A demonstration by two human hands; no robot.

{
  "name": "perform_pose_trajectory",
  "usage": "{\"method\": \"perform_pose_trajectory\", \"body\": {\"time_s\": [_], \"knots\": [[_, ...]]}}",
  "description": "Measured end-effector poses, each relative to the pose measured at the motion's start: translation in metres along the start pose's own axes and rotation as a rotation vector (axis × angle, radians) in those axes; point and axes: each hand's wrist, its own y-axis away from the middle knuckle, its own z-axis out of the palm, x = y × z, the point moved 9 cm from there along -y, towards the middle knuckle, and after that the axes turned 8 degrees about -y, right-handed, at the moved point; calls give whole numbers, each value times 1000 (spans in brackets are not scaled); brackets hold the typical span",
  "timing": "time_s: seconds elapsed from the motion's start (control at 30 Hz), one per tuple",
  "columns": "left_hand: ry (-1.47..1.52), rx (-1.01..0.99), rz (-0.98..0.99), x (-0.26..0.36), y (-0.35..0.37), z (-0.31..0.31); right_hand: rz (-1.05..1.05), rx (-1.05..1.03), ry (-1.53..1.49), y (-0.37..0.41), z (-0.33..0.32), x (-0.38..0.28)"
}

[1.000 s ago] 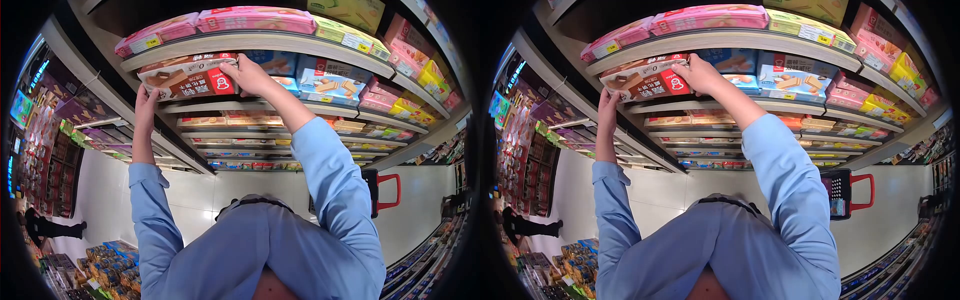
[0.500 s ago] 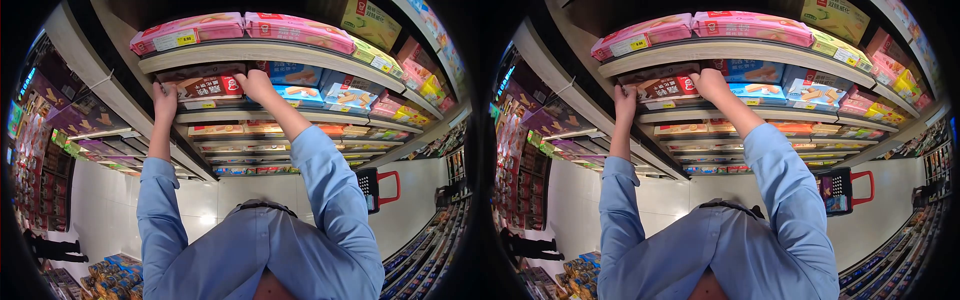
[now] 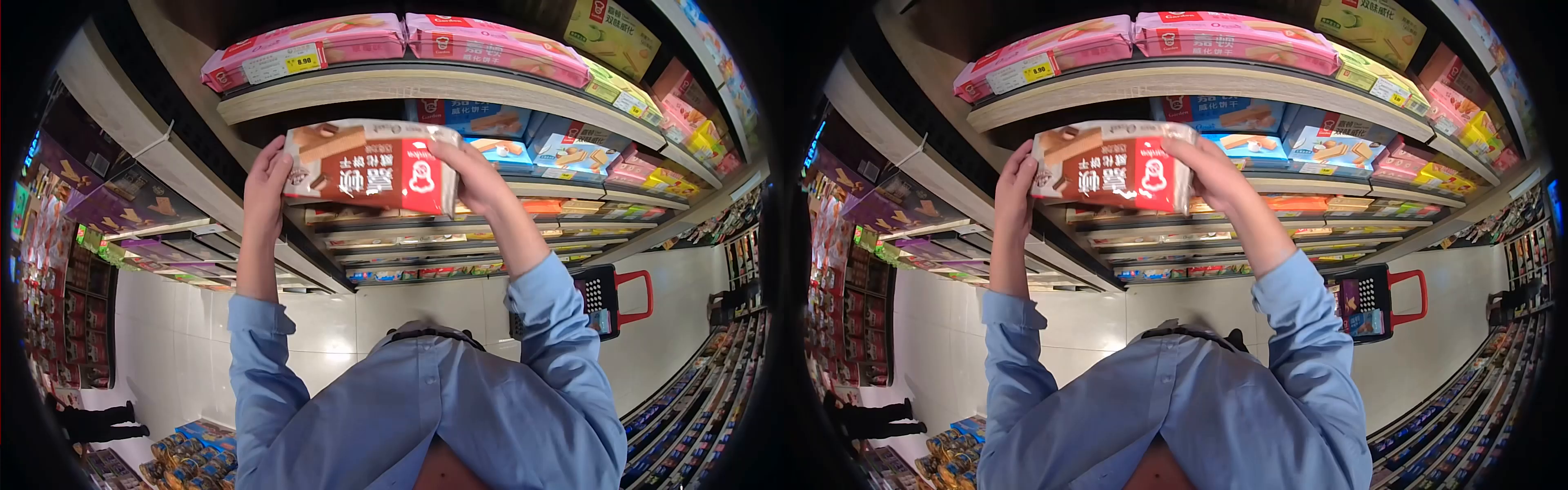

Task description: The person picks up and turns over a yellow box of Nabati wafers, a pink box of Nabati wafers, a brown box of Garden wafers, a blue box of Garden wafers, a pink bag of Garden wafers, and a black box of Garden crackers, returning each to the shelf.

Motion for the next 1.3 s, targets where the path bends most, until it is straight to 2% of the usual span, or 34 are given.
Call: {"method": "perform_pose_trajectory", "body": {"time_s": [0.03, 0.13, 0.17, 0.2, 0.23, 0.27, 0.3, 0.37, 0.5, 0.57, 0.67, 0.77, 0.8, 0.9, 0.93, 0.97, 1.03, 1.13, 1.23, 1.27, 1.3], "knots": [[58, -42, -4, -1, 13, 8, 40, -5, -85, 18, -5, 7], [453, 59, 25, -14, 63, 16, 85, 30, -373, 53, -35, 59], [486, 86, -27, -23, 85, 30, 106, 62, -472, 67, -39, 74], [558, -35, -83, -46, 95, 43, 81, 45, -516, 77, -37, 86], [478, -31, -126, -54, 115, 60, 54, 29, -561, 86, -33, 98], [493, -118, -145, -69, 129, 78, 29, 17, -605, 91, -31, 110], [471, -107, -304, -79, 141, 94, 33, -32, -653, 94, -28, 125], [351, -217, -184, -62, 144, 116, 11, -85, -647, 97, -16, 138], [244, -195, -228, -62, 118, 88, 6, -304, -397, 94, -1, 126], [237, -383, -284, -50, 103, 75, 2, -449, -351, 76, 0, 103], [145, -646, -310, -35, 80, 63, 3, -430, -347, 51, -18, 62], [-192, -882, -243, -4, 76, 77, -42, -416, -233, 42, -9, 26], [-202, -875, -214, 14, 75, 84, 43, -436, -174, 43, -9, 26], [-449, -867, -152, 15, 52, 75, -12, -319, 9, 36, -27, 24], [-448, -803, -211, 23, 45, 70, -33, -285, -13, 34, -30, 24], [-525, -635, -143, 17, 30, 53, -55, -238, -54, 34, -32, 23], [-734, -253, 166, 32, 18, 28, -109, -148, -133, 31, -35, 16], [-311, -63, -6, 3, 22, 11, -202, -149, -222, 17, -31, 13], [-145, -151, 108, -1, 10, 23, -246, -171, -280, 2, -7, 11], [-183, -69, 197, -2, 0, 13, -270, -173, -266, -7, 0, 10], [-215, 17, 190, 0, -8, 5, -295, -177, -254, -18, 7, 7]]}}
